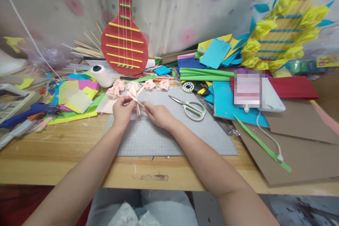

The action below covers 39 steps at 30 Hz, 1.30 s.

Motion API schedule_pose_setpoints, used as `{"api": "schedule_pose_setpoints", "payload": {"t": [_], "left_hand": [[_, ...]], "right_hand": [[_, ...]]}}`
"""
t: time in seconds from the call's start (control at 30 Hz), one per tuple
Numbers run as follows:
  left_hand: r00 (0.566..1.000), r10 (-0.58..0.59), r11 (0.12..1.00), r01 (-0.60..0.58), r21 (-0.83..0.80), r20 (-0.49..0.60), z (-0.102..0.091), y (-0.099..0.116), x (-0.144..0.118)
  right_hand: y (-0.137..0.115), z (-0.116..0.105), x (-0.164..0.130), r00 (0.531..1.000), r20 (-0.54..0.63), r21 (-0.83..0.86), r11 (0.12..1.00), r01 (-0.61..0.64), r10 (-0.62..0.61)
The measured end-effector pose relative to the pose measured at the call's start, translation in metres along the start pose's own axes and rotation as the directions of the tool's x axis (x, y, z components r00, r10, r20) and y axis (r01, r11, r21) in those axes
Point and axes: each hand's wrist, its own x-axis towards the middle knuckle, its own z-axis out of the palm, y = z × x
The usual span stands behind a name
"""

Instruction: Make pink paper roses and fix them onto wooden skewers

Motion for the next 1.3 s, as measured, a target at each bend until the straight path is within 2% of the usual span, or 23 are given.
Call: {"api": "schedule_pose_setpoints", "payload": {"t": [0.1, 0.27, 0.47, 0.63, 0.77, 0.93, 1.13, 1.3], "left_hand": [[0.999, -0.008, 0.999, 0.010, -0.042, 0.037, -0.001, -0.002, 0.002], [0.993, -0.014, 1.000, 0.015, -0.001, 0.113, -0.003, -0.002, 0.005], [0.992, -0.021, 0.999, 0.015, 0.047, 0.122, -0.003, -0.001, 0.004], [0.985, 0.063, 0.989, -0.084, 0.125, 0.163, -0.005, -0.003, 0.002], [0.981, 0.101, 0.978, -0.129, 0.163, 0.168, -0.005, -0.008, 0.004], [0.992, 0.035, 0.993, -0.048, 0.111, 0.122, -0.002, -0.012, 0.007], [0.999, -0.031, 0.998, 0.030, 0.061, 0.014, -0.006, -0.019, 0.016], [0.992, -0.118, 0.991, 0.115, -0.069, -0.039, -0.012, -0.027, 0.027]], "right_hand": [[0.003, -0.003, -0.001, 1.000, 0.013, 0.039, 0.999, 0.012, -0.012], [0.003, 0.000, -0.001, 1.000, 0.021, 0.118, 0.993, -0.013, 0.011], [0.003, 0.006, -0.001, 0.997, 0.014, 0.087, 0.993, -0.075, 0.074], [0.003, 0.008, 0.000, 0.995, 0.004, 0.043, 0.995, -0.095, 0.095], [0.006, 0.009, 0.002, 0.986, -0.062, 0.041, 0.987, -0.153, 0.155], [0.008, 0.009, 0.002, 0.969, -0.134, 0.051, 0.978, -0.201, 0.207], [0.009, 0.006, -0.001, 0.975, -0.126, 0.036, 0.983, -0.178, 0.182], [0.015, 0.002, -0.002, 0.962, -0.175, 0.065, 0.978, -0.200, 0.209]]}}
